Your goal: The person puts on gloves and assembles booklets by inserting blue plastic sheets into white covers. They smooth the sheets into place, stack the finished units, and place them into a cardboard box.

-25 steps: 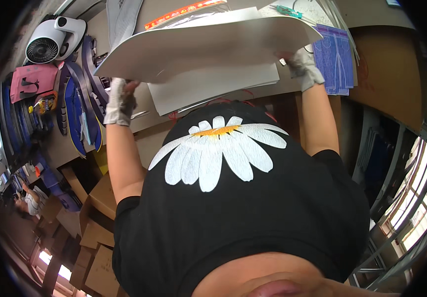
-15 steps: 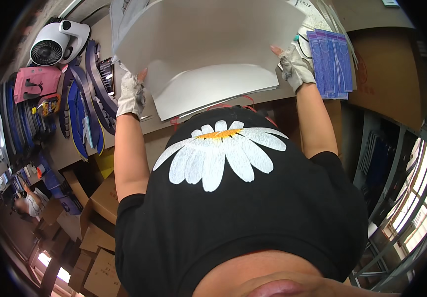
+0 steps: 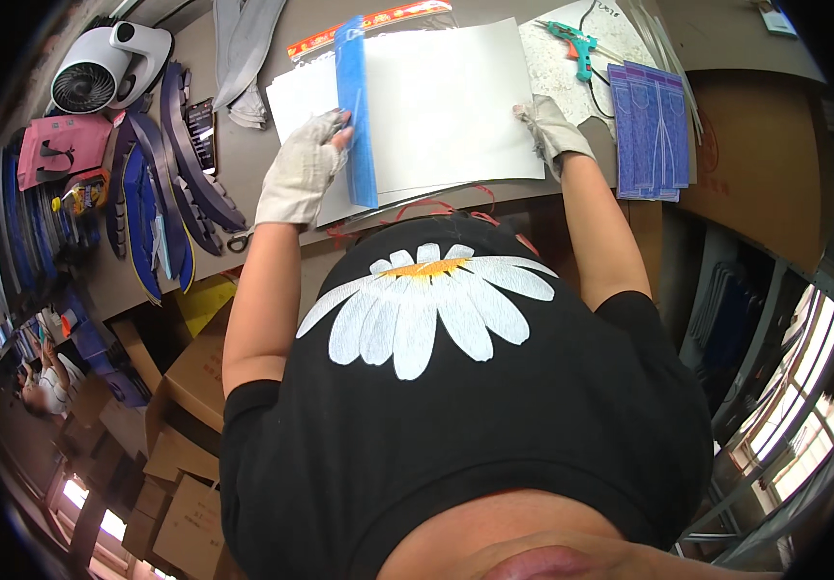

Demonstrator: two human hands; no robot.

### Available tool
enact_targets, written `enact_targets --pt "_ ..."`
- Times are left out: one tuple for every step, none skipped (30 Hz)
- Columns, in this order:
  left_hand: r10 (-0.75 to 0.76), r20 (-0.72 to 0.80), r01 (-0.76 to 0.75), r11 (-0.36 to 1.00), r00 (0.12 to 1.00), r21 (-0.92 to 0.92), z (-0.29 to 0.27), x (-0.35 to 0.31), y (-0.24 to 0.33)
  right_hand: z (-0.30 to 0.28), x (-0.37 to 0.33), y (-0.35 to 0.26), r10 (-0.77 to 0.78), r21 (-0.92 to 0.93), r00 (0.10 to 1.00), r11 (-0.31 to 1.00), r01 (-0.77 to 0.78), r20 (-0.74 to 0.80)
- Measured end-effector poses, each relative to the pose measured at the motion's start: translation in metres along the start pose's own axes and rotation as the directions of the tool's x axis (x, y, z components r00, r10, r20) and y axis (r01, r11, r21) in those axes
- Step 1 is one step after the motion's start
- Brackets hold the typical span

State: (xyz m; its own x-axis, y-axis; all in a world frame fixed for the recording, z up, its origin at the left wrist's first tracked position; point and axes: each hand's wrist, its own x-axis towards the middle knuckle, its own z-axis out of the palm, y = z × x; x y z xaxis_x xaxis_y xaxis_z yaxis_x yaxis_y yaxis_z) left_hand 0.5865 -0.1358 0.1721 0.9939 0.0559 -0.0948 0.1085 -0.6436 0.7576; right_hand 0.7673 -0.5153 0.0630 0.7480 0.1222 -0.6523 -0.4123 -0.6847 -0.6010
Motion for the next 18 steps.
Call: enact_targets --pt "-0.019 0.035 0.016 0.995 0.999 0.102 0.000 0.002 0.008 0.001 -0.001 0.000 -0.037 0.009 0.999 0.999 0.037 -0.027" --pt "0.044 0.002 -0.043 0.980 0.999 0.196 0.002 0.006 0.013 0.003 -0.004 0.002 -0.072 0.018 0.996 0.997 0.073 -0.056" --pt "0.108 -0.029 -0.095 0.953 0.994 0.288 0.004 0.011 0.015 0.005 -0.010 -0.002 -0.109 0.022 0.990 0.994 0.111 -0.085" --pt "0.171 -0.057 -0.137 0.915 0.984 0.379 0.006 0.016 0.014 0.005 -0.021 -0.014 -0.069 0.032 0.995 0.997 0.072 -0.071" --pt "0.129 -0.071 -0.102 0.948 0.989 0.302 0.011 0.021 0.008 0.004 -0.032 -0.026 -0.029 0.040 0.998 0.999 0.031 -0.057" --pt "0.150 -0.068 -0.113 0.916 0.986 0.384 0.018 0.026 0.006 0.002 -0.040 -0.034 0.015 0.053 0.999 0.999 -0.012 -0.052" --pt "0.170 -0.064 -0.122 0.878 0.983 0.463 0.027 0.030 0.005 0.002 -0.040 -0.034 -0.006 -0.001 0.999 1.000 0.006 -0.048" --pt "0.189 -0.060 -0.128 0.832 0.980 0.539 0.037 0.033 0.004 0.001 -0.040 -0.034 -0.027 -0.056 0.999 0.998 0.025 -0.042" --pt "0.182 -0.019 -0.139 0.809 0.983 0.571 0.044 0.037 0.004 0.002 -0.041 -0.039 -0.048 -0.107 0.998 0.993 0.045 -0.035" --pt "0.186 -0.016 -0.145 0.812 0.982 0.566 0.049 0.038 0.004 0.002 -0.042 -0.043 -0.081 -0.188 0.996 0.979 0.073 -0.036" --pt "0.190 -0.014 -0.149 0.814 0.982 0.561 0.054 0.037 0.004 0.003 -0.045 -0.047 -0.115 -0.269 0.993 0.958 0.102 -0.033" --pt "0.193 -0.011 -0.154 0.816 0.981 0.557 0.057 0.038 0.005 0.004 -0.052 -0.055 -0.146 -0.347 0.989 0.929 0.128 -0.028" --pt "0.187 -0.021 -0.145 0.823 0.982 0.549 0.060 0.038 0.006 0.011 -0.063 -0.062 -0.265 -0.359 0.964 0.901 0.244 -0.010" --pt "0.189 -0.022 -0.145 0.819 0.982 0.555 0.061 0.039 0.005 0.017 -0.074 -0.069 -0.383 -0.372 0.924 0.856 0.358 0.009" --pt "0.195 -0.020 -0.151 0.816 0.981 0.558 0.061 0.039 0.006 0.026 -0.084 -0.072 -0.468 -0.321 0.884 0.836 0.446 0.009" --pt "0.204 -0.016 -0.160 0.812 0.979 0.562 0.062 0.040 0.007 0.037 -0.078 -0.066 -0.619 -0.357 0.785 0.733 0.579 0.001" --pt "0.207 -0.030 -0.153 0.809 0.978 0.568 0.065 0.041 0.006 0.048 -0.072 -0.059 -0.750 -0.405 0.661 0.606 0.684 -0.006" --pt "0.201 -0.050 -0.136 0.806 0.978 0.577 0.069 0.040 0.002 0.056 -0.078 -0.069 -0.760 -0.516 0.650 0.555 0.652 0.004"
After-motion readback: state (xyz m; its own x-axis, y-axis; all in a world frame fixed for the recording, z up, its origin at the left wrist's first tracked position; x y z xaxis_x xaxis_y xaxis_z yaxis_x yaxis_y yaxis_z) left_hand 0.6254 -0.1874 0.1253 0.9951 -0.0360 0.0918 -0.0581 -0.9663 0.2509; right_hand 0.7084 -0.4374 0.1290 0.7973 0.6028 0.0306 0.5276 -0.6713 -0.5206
